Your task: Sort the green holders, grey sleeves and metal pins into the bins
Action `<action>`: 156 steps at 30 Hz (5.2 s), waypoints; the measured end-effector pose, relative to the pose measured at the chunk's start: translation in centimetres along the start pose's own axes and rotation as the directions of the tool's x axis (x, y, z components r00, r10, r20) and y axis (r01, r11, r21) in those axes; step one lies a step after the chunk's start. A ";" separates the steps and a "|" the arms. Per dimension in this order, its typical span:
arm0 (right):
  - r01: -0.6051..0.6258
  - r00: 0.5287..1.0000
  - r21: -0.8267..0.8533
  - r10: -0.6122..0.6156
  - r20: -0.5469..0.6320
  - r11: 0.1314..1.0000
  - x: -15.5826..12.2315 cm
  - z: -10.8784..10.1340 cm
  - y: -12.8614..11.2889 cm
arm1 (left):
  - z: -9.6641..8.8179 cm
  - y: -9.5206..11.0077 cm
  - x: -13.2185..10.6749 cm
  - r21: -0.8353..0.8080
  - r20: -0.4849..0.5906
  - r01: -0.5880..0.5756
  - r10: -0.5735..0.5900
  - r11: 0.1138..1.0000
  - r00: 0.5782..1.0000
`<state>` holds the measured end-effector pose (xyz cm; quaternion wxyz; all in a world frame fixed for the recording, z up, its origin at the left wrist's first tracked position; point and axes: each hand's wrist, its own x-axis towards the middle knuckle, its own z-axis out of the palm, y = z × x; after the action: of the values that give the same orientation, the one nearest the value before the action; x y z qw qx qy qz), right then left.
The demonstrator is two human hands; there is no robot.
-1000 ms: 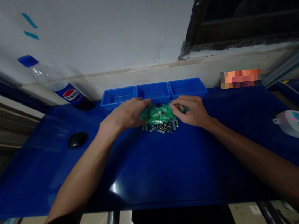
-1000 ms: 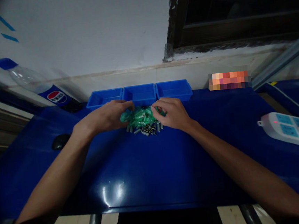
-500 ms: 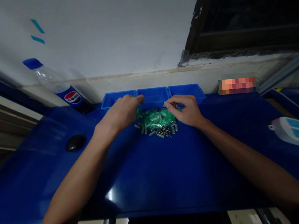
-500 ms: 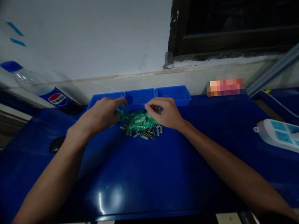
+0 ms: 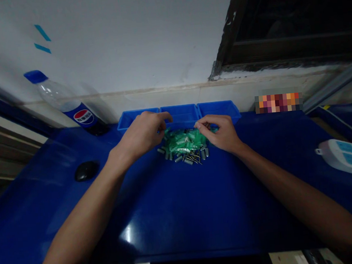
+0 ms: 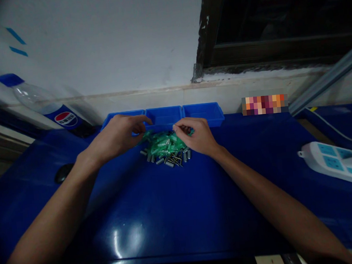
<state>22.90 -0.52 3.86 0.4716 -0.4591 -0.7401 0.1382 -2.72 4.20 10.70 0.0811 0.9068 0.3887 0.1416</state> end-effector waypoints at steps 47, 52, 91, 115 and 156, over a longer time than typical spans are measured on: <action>-0.392 0.910 0.516 0.403 0.097 0.762 0.9 -0.6 -1.8 | -2.1 -2.9 -1.0 -0.382 -0.268 0.107 -0.221 0.918 0.938; -0.387 0.919 0.468 0.374 0.125 0.795 0.8 -0.4 -1.4 | -1.4 -5.4 -1.0 0.045 -0.344 0.320 -0.286 0.946 0.894; -0.480 0.869 0.404 0.357 0.342 0.779 0.2 0.4 -2.2 | 0.1 0.2 -0.8 -0.595 0.302 0.227 -0.047 0.771 0.952; -0.507 0.862 0.461 0.429 0.269 0.728 0.8 0.3 -2.2 | 3.2 -6.0 -1.6 0.449 -0.105 0.064 -0.018 0.891 0.994; -0.419 0.900 0.266 0.360 0.245 0.868 0.3 0.5 -0.1 | 3.2 -4.1 0.0 0.145 -0.007 -0.245 0.249 0.959 0.969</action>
<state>22.43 -0.24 3.87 0.4286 -0.5040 -0.6414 0.3885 -4.53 6.91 6.60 -0.0071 0.9499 0.2826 0.1337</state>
